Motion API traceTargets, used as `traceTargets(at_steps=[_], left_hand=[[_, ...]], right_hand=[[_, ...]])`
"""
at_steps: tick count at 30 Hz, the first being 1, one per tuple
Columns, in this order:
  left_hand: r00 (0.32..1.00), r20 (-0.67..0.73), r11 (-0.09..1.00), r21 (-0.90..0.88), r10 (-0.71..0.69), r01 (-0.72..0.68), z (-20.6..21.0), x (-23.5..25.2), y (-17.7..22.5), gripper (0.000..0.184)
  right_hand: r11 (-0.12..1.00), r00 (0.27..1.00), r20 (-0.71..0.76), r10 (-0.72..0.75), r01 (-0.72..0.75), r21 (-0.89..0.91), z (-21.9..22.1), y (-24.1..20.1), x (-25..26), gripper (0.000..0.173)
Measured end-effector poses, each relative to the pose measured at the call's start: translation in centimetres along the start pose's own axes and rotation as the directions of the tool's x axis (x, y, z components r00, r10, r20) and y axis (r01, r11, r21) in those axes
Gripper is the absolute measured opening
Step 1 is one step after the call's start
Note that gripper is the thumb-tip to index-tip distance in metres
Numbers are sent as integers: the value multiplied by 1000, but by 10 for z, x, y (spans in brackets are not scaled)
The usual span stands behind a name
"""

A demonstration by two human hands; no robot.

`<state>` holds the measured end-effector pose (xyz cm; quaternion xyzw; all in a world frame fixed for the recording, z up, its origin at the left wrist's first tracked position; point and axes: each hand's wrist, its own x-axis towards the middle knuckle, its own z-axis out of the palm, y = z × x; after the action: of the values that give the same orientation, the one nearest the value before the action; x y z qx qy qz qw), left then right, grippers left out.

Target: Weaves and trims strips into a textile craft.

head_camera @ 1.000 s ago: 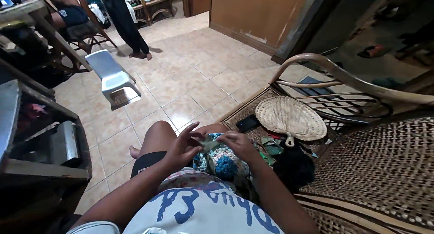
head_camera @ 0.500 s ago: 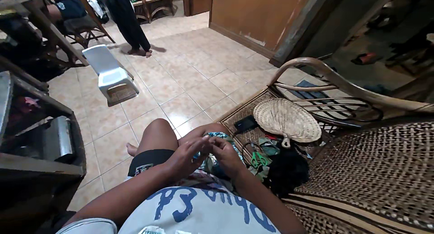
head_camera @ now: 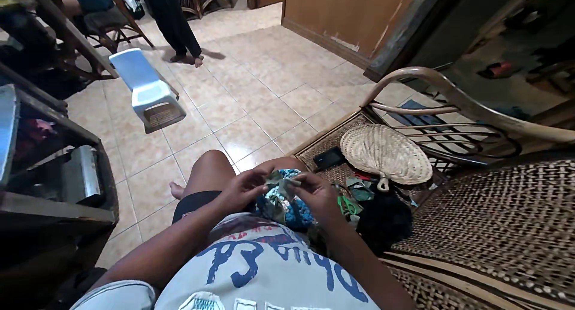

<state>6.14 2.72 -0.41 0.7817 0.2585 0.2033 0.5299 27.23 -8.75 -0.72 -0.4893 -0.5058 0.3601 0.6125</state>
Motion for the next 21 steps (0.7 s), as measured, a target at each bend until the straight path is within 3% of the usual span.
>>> traceTargets(at_steps=[9, 13, 17, 21], left_hand=[[995, -92, 980, -194, 33, -51, 24, 1, 13, 16], [993, -57, 960, -266, -105, 86, 19, 1, 16, 7], [968, 36, 871, -427, -250, 241, 16, 1, 16, 6], [960, 52, 827, -495, -276, 265, 15, 1, 13, 2]], right_hand=[[993, 982, 151, 117, -112, -37, 10, 2, -2, 14], [979, 976, 78, 203, -204, -3, 10, 0, -1, 17], [939, 946, 22, 322, -323, 117, 11, -3, 2, 14], [964, 964, 75, 257, -261, 49, 13, 3, 0, 19]])
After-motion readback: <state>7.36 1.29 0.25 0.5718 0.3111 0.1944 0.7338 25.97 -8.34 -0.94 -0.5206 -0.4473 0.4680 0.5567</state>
